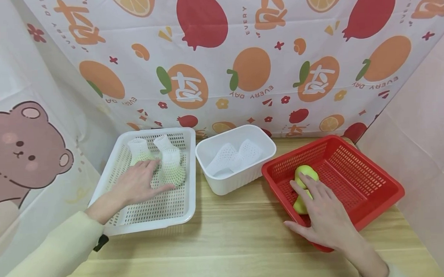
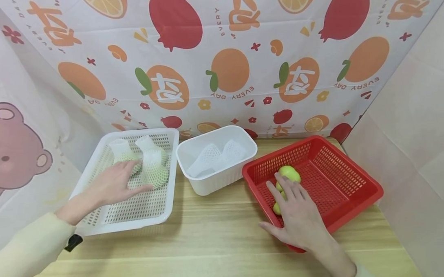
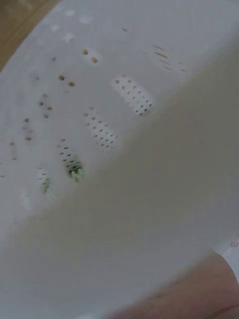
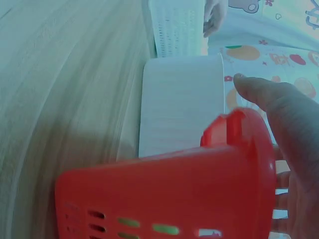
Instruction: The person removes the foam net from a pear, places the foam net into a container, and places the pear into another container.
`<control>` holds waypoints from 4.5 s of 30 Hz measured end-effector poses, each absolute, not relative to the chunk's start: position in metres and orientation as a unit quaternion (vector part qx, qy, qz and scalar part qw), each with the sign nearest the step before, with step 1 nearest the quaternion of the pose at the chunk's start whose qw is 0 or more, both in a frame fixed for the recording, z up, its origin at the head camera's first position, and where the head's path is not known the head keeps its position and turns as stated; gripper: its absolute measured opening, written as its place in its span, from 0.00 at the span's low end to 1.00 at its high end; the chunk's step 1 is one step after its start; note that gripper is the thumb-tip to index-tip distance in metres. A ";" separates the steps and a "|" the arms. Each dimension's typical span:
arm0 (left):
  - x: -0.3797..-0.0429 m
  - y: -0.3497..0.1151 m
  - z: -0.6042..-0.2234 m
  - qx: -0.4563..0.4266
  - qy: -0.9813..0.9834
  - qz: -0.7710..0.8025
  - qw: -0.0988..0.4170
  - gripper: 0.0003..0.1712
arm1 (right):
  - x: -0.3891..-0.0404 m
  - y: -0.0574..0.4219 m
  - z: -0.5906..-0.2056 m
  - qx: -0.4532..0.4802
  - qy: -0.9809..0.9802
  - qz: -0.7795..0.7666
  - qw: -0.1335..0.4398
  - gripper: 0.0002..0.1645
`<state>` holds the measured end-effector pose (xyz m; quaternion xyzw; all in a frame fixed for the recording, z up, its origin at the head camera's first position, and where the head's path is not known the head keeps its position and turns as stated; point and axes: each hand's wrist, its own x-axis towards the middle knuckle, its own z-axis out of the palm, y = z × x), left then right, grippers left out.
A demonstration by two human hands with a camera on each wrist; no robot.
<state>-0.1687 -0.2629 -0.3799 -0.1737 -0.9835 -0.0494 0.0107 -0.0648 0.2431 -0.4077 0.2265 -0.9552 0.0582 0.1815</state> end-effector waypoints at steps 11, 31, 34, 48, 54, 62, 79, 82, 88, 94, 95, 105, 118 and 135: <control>-0.184 -0.270 -0.373 -0.159 -0.987 -0.032 -0.023 0.62 | -0.063 0.235 -0.413 0.229 -0.956 0.039 0.177 0.65; -0.215 -0.272 -0.372 -0.174 -0.981 -0.014 -0.084 0.62 | -0.060 0.234 -0.410 0.228 -0.958 0.044 0.169 0.62; -0.220 -0.274 -0.376 -0.177 -0.980 -0.014 -0.095 0.64 | -0.059 0.233 -0.410 0.227 -0.958 0.044 0.169 0.62; -0.225 -0.270 -0.392 -0.203 -0.975 0.043 -0.085 0.65 | -0.059 0.234 -0.409 0.225 -0.960 0.046 0.161 0.62; -0.226 -0.271 -0.399 -0.243 -0.964 0.088 -0.059 0.62 | -0.059 0.233 -0.411 0.224 -0.960 0.046 0.162 0.61; -0.223 -0.269 -0.401 -0.302 -0.946 0.114 -0.030 0.61 | -0.059 0.234 -0.411 0.225 -0.959 0.047 0.169 0.61; -0.230 -0.258 -0.410 -0.361 -0.919 0.158 0.006 0.59 | -0.060 0.234 -0.411 0.228 -0.958 0.047 0.166 0.60; -0.233 -0.257 -0.412 -0.365 -0.916 0.164 0.006 0.59 | -0.060 0.234 -0.411 0.228 -0.959 0.047 0.164 0.60; -0.235 -0.253 -0.416 -0.352 -0.924 0.152 0.005 0.57 | -0.061 0.234 -0.411 0.226 -0.959 0.048 0.164 0.59; -0.236 -0.252 -0.419 -0.354 -0.923 0.148 0.024 0.52 | -0.061 0.234 -0.411 0.229 -0.957 0.048 0.174 0.59; -0.236 -0.252 -0.419 -0.356 -0.922 0.148 0.027 0.51 | -0.060 0.234 -0.411 0.229 -0.956 0.048 0.175 0.59; -0.232 -0.258 -0.412 -0.372 -0.914 0.153 0.060 0.48 | -0.061 0.234 -0.411 0.236 -0.953 0.046 0.186 0.58; -0.221 -0.261 -0.387 -0.380 -0.907 0.160 0.087 0.44 | -0.060 0.234 -0.409 0.233 -0.954 0.047 0.183 0.57; -0.200 -0.256 -0.349 -0.352 -0.915 0.158 0.122 0.43 | -0.060 0.235 -0.406 0.237 -0.953 0.045 0.185 0.55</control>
